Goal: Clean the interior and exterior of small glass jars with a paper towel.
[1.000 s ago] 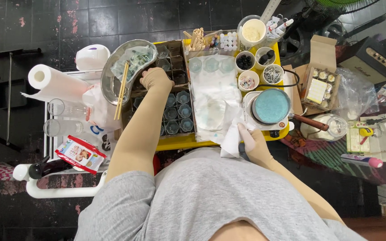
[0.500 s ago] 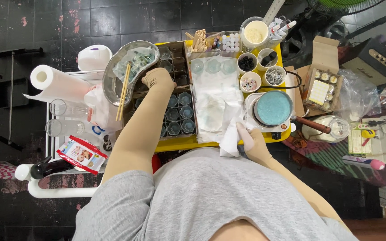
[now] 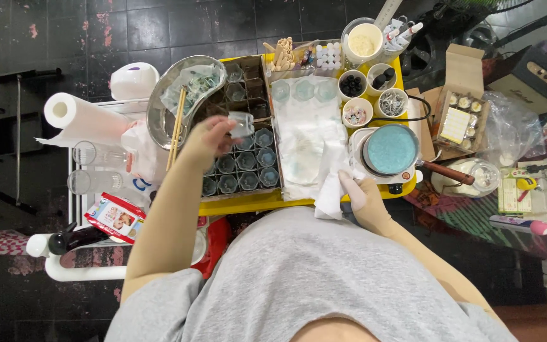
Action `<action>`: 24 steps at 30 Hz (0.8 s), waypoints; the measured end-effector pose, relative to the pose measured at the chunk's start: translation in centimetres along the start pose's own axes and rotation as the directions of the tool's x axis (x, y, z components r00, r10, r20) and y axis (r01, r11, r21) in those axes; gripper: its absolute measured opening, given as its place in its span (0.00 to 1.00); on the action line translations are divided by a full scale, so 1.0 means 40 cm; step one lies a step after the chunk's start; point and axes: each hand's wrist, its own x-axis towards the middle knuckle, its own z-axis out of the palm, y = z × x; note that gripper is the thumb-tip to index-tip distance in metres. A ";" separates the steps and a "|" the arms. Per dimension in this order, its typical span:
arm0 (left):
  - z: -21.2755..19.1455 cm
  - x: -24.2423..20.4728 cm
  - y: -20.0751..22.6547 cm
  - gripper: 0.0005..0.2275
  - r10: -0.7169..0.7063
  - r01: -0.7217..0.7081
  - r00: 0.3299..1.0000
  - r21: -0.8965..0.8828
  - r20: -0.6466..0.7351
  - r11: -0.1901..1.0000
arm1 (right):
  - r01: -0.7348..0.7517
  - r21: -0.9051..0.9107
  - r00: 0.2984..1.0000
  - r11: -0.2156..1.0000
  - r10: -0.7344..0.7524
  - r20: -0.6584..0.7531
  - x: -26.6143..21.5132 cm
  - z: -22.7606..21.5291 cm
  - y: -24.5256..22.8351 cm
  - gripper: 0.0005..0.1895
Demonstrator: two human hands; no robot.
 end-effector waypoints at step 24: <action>0.375 -0.042 0.017 0.18 0.295 0.216 0.759 -0.652 0.580 0.727 | 0.581 -0.404 0.799 0.707 -0.591 0.114 -0.091 -0.042 -0.075 0.15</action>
